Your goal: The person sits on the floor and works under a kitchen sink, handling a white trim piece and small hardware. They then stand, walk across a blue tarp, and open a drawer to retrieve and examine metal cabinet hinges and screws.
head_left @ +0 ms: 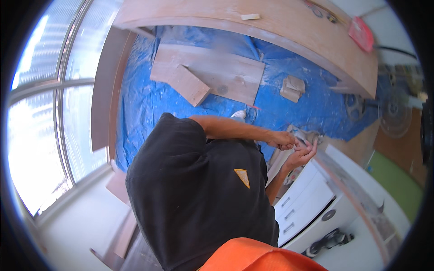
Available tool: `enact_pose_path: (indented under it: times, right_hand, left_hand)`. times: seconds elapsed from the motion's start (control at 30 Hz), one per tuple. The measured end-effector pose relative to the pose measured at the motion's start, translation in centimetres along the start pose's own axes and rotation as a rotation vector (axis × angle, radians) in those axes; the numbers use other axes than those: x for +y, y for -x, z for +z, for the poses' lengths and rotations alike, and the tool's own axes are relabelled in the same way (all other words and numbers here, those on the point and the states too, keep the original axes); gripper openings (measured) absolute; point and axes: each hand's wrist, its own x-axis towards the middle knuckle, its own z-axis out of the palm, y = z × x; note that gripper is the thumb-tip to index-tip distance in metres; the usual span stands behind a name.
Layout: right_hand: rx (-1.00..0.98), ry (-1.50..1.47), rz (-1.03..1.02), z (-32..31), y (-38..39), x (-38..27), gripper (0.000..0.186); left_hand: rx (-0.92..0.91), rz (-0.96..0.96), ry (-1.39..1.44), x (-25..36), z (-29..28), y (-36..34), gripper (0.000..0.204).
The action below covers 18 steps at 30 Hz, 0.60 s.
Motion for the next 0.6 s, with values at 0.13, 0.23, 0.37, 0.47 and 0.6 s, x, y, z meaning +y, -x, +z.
enact_pose_path:
  times: [0.13, 0.23, 0.37, 0.47, 0.6]
  right_hand:
    - [-0.026, 0.013, -0.076, 0.4, -2.3, 1.0, 0.043]
    - [-0.098, 0.076, 0.018, -0.7, -3.8, 2.5, 0.042]
    - [-0.195, 0.067, 0.023, -1.9, -7.3, 4.8, 0.04]
    - [-0.217, 0.048, 0.053, -2.6, -10.7, 7.3, 0.038]
    - [-0.277, -0.005, 0.047, -3.1, -16.6, 11.0, 0.037]
  left_hand:
    - [0.046, 0.121, -0.094, 2.9, 0.8, -0.3, 0.024]
    - [0.086, 0.168, -0.124, 3.9, 1.9, -1.4, 0.025]
    - [0.076, 0.116, -0.07, 4.3, 2.5, -3.8, 0.026]
    - [0.108, 0.083, -0.016, 4.3, 1.7, -6.2, 0.026]
    - [0.275, 0.147, -0.206, 6.4, 1.2, -11.0, 0.025]
